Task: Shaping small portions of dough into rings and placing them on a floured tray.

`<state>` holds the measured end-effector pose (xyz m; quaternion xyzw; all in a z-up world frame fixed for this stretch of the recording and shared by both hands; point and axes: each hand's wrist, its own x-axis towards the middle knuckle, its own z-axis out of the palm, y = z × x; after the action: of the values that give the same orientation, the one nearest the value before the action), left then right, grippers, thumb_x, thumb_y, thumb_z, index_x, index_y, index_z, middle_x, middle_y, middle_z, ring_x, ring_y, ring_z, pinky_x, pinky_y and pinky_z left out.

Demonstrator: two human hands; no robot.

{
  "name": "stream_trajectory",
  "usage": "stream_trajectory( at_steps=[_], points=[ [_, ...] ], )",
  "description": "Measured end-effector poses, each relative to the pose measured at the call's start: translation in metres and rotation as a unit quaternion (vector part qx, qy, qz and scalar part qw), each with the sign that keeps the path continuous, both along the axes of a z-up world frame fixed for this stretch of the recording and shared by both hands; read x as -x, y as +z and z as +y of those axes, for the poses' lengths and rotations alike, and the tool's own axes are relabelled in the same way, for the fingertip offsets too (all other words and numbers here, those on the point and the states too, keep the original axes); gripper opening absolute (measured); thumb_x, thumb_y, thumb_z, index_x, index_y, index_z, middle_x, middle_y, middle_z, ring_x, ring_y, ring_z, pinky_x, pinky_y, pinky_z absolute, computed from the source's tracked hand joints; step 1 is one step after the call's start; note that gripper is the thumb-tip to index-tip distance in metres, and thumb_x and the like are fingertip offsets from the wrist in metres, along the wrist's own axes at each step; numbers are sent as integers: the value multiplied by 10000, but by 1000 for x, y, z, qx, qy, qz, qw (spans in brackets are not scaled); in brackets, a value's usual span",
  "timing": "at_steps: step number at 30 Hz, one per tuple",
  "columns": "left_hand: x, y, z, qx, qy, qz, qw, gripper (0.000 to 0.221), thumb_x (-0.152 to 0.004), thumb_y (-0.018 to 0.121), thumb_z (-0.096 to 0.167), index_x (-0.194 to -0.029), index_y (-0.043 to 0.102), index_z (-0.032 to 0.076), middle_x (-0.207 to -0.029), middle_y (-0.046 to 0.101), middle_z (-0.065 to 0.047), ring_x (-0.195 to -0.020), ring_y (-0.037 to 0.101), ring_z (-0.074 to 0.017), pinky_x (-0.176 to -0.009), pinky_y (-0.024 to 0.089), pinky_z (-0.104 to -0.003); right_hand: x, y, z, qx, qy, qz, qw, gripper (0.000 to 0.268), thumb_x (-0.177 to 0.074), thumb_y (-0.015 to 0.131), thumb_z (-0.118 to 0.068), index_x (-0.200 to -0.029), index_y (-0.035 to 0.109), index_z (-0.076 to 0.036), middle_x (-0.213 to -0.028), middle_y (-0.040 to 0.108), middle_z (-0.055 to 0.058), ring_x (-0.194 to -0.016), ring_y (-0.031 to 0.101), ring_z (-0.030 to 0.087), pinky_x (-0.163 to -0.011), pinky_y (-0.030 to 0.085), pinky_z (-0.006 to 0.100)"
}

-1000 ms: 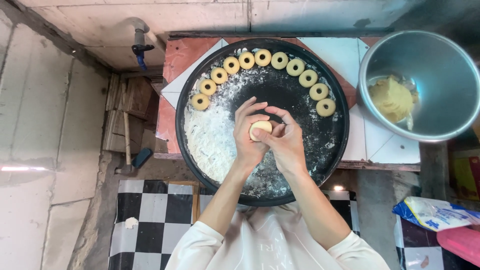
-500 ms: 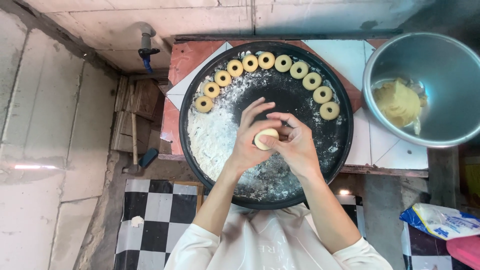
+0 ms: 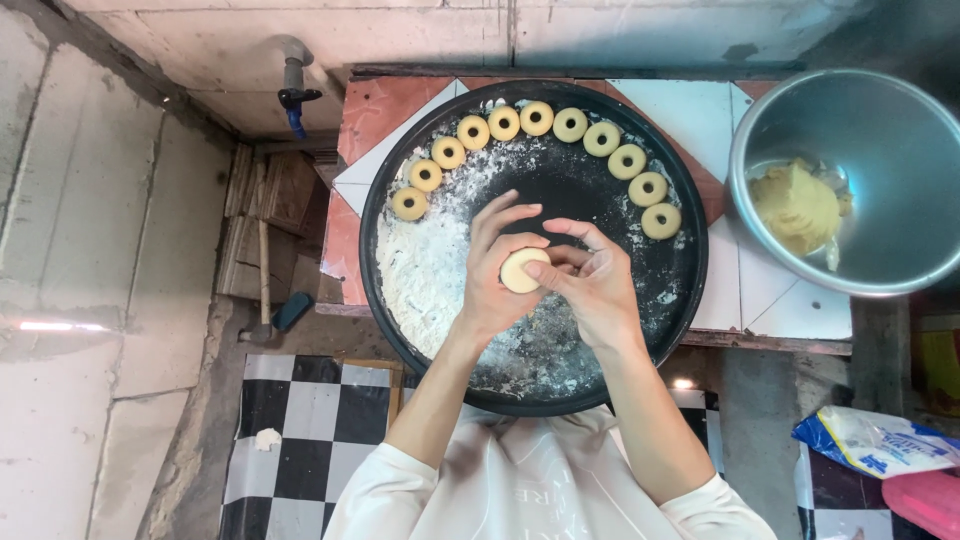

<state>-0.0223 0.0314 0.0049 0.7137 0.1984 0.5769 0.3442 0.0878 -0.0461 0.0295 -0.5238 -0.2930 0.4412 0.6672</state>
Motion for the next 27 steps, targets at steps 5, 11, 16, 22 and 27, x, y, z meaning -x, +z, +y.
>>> stream_trajectory(
  at_steps=[5, 11, 16, 22, 27],
  points=[
    [2, 2, 1, 11, -19, -14, 1000, 304, -743, 892, 187, -989, 718, 156, -1281, 655, -57, -1350, 510, -359, -1158, 372, -520, 9, 9, 3, -7, 14, 3, 1000, 636, -719, 882, 0, -1293, 608, 31, -902, 734, 190, -748, 666, 122, -658, 537, 163],
    [2, 1, -3, 8, -1, -22, 1000, 319, -739, 900, 173, -996, 714, 138, -1258, 669, -63, -1320, 538, -354, -1144, 394, -509, 16, -5, 8, -11, -15, 13, 1000, 526, -771, 844, 17, -1245, 619, 50, -889, 737, 234, -702, 686, 163, -621, 590, 240],
    [0, -2, 1, -59, 3, -28, 998, 423, -757, 886, 101, -1143, 713, 104, -1280, 661, -120, -1238, 613, -342, -1077, 498, -473, 4, -14, 9, -29, -12, 51, 998, 464, -904, 683, 53, -1345, 539, 68, -964, 712, 272, -704, 738, 302, -628, 643, 373],
    [6, -15, 2, 160, -12, -64, 985, 223, -909, 713, 20, -1131, 701, 42, -1138, 727, -169, -1021, 727, -332, -895, 611, -456, 11, 24, 2, 14, 38, 14, 999, 493, -949, 620, -50, -1419, 507, 48, -1072, 707, 277, -902, 735, 323, -818, 624, 433],
    [5, -1, -1, 485, -91, -216, 843, 256, -1037, 561, 146, -1217, 613, -29, -1098, 723, -248, -985, 731, -367, -836, 636, -438, 10, 24, 1, 65, 16, -148, 987, 446, -925, 675, -50, -1359, 586, 2, -978, 729, 215, -839, 700, 229, -764, 585, 328]
  ],
)
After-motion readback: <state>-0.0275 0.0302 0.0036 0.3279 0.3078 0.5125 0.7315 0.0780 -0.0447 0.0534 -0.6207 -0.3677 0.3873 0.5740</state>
